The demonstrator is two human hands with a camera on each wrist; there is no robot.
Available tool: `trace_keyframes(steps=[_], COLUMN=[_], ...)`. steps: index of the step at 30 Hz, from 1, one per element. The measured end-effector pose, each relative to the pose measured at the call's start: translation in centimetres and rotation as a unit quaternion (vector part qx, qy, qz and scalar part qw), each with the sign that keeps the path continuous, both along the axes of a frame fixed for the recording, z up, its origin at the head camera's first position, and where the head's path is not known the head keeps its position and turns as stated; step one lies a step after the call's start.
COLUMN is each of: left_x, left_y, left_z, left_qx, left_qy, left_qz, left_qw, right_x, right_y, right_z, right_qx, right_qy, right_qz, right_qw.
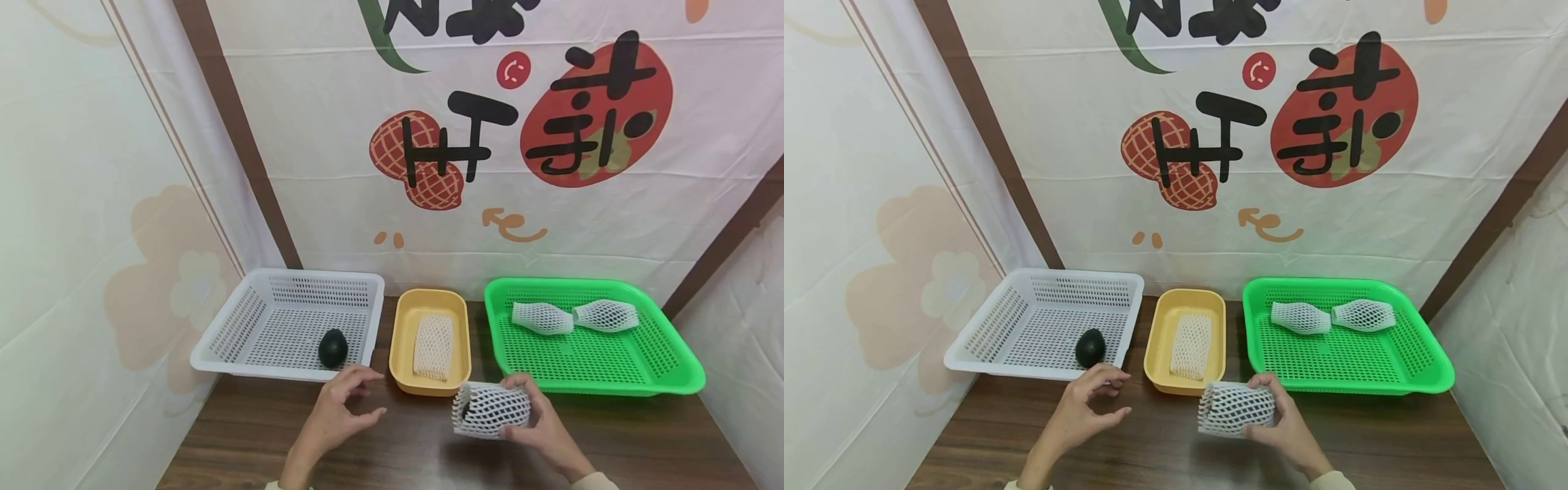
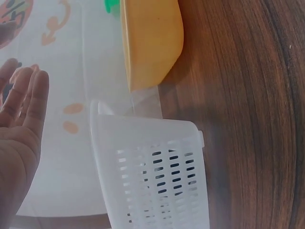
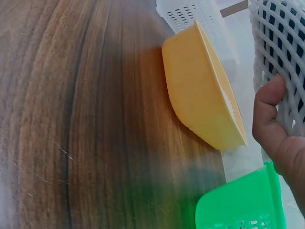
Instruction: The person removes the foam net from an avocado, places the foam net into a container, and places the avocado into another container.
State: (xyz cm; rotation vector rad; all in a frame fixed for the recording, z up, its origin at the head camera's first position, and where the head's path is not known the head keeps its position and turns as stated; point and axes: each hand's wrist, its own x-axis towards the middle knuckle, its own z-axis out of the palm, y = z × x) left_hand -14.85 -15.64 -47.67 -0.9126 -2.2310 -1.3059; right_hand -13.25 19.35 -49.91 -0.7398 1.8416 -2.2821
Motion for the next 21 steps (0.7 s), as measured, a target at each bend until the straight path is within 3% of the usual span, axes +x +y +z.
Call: trace_keyframes(steps=[5, 14, 21], left_x=[0.1, 1.4, 1.8], left_y=[0.1, 1.3, 1.8], left_z=[-0.2, 2.3, 2.6], left_qx=[-0.016, 0.000, 0.006], left_qy=[0.011, 0.030, 0.021], left_qz=[0.010, -0.003, -0.009], left_qw=[0.9998, 0.9995, 0.9997], right_x=[0.2, 0.4, 0.6], right_y=[-0.1, -0.4, -0.8], right_z=[-0.2, -0.1, -0.6], right_qx=[-0.002, -0.008, -0.032], right_qy=[-0.010, -0.009, -0.001], right_qz=[0.004, 0.004, 0.024], right_qw=[1.000, 1.000, 0.999])
